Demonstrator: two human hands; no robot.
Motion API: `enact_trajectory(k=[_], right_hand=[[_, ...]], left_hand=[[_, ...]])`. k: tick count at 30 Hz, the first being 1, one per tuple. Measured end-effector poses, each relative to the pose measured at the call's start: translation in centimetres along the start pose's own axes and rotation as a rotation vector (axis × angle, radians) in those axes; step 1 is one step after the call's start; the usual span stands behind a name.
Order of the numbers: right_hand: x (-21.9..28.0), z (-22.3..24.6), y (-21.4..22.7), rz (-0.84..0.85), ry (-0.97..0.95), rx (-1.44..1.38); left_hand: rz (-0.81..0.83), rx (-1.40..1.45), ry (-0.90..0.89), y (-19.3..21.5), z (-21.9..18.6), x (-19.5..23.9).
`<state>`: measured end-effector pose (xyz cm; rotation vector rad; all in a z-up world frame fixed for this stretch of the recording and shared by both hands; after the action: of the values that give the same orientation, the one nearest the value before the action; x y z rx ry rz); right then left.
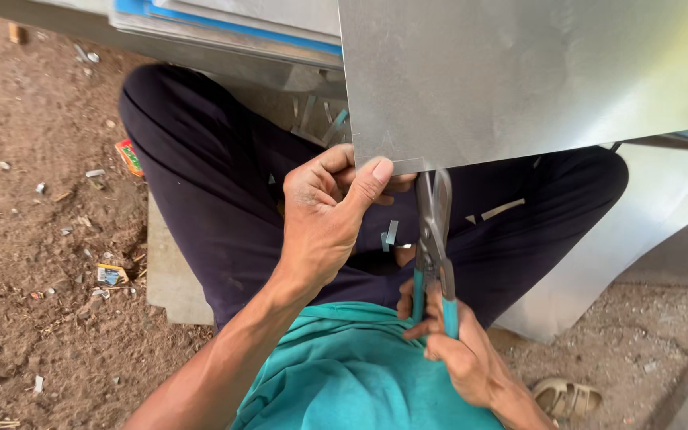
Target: The person is sitting on the ground and using tin snips to cut a large sheet of metal. They repeatedly trim the edges of the sheet, creating small metal scraps that fall to the ground.
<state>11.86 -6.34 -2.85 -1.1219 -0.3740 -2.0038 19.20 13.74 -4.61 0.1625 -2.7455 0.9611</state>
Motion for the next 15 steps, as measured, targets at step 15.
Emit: enact_trajectory(k=[15], right_hand=[[-0.3, -0.7, 2.5, -0.208, -0.166, 0.192]], left_hand=[[-0.125, -0.202, -0.042, 2.4, -1.0, -2.8]])
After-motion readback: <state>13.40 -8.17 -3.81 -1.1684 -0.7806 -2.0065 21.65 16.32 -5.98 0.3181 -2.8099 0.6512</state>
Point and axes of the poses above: each hand's wrist, its own x-axis away from the middle knuckle, its own y-axis out of the back of the hand, z = x × y, the point moved 9 cm from there along -x, towards the middle knuckle, and after that the axes turned 12 degrees about z, right-handed, at the moved point
